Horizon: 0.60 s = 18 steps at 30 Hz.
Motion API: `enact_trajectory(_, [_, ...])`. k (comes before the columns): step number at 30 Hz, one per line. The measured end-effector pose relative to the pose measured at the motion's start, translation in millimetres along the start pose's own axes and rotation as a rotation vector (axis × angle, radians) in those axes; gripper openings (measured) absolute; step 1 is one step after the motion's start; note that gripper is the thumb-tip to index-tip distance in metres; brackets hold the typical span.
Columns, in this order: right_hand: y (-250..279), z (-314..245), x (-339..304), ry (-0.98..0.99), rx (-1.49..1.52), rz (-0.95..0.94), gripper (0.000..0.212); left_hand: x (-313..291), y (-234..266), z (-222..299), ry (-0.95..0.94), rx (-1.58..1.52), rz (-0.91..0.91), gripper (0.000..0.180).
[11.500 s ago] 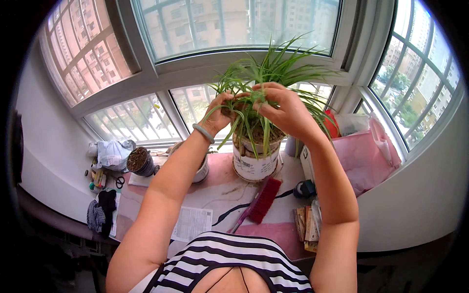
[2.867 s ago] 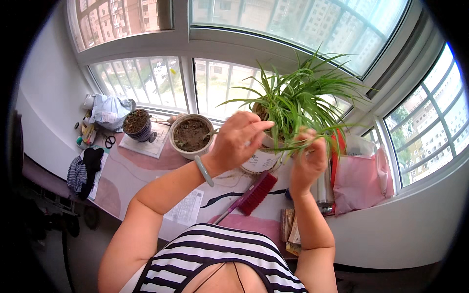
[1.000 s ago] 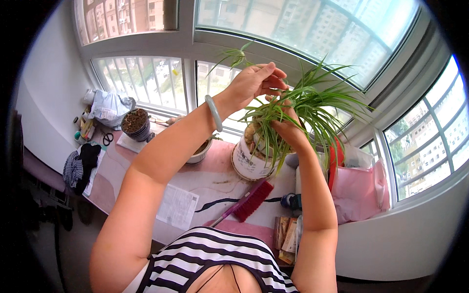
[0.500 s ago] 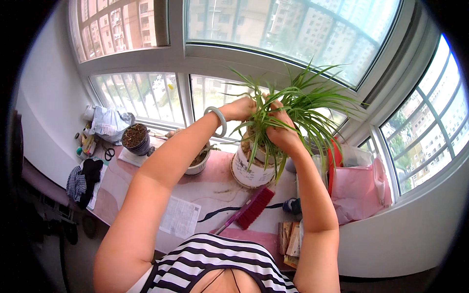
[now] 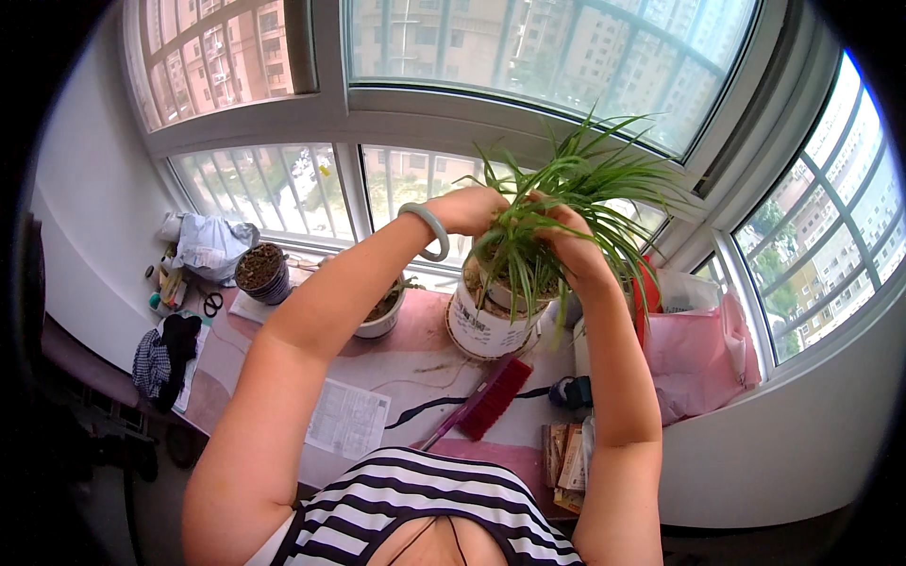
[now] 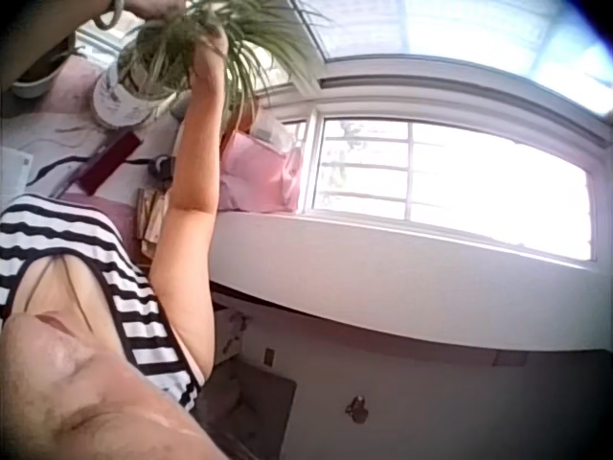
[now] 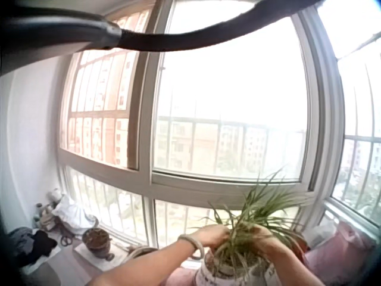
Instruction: The person walks to a window sill and trims a potted plant by hand. They pull and remove several long, dry leaves from the plant, discarding them onto the surface below.
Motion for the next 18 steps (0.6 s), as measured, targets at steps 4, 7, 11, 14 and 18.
enact_trajectory(4, [1.6, -1.5, -23.4, 0.098, 0.160, 0.314, 0.051, -17.5, 10.3, -2.3, -0.059, -0.423, 0.444, 0.039])
enact_trajectory(7, [-17.0, -10.0, -43.7, 0.162, 0.188, 0.439, 0.055, -46.2, 3.7, 19.8, -0.167, -0.590, 0.578, 0.050])
enact_trajectory(11, [2.2, 1.3, -47.0, 0.184, 0.225, 0.291, 0.060, -51.3, -17.6, 39.7, -0.151, -0.245, 0.659, 0.043])
enact_trajectory(14, [22.3, 4.3, -42.7, 0.314, 0.446, 0.329, 0.056, -44.2, -25.4, 39.3, -0.179, -0.396, 0.746, 0.024])
enact_trajectory(18, [61.1, 10.4, -47.5, 0.401, 0.642, 0.512, 0.047, -28.3, -17.9, 7.1, -0.130, -0.733, 0.726, 0.024])
Point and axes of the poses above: each hand's wrist, its own x-axis towards the middle knuckle, its own y-axis out of the back of the hand, z = x × y, the point moved 2 cm from there along x, towards the middle knuckle, and after that the axes turned 12 degrees about y, right-handed, at the moved point
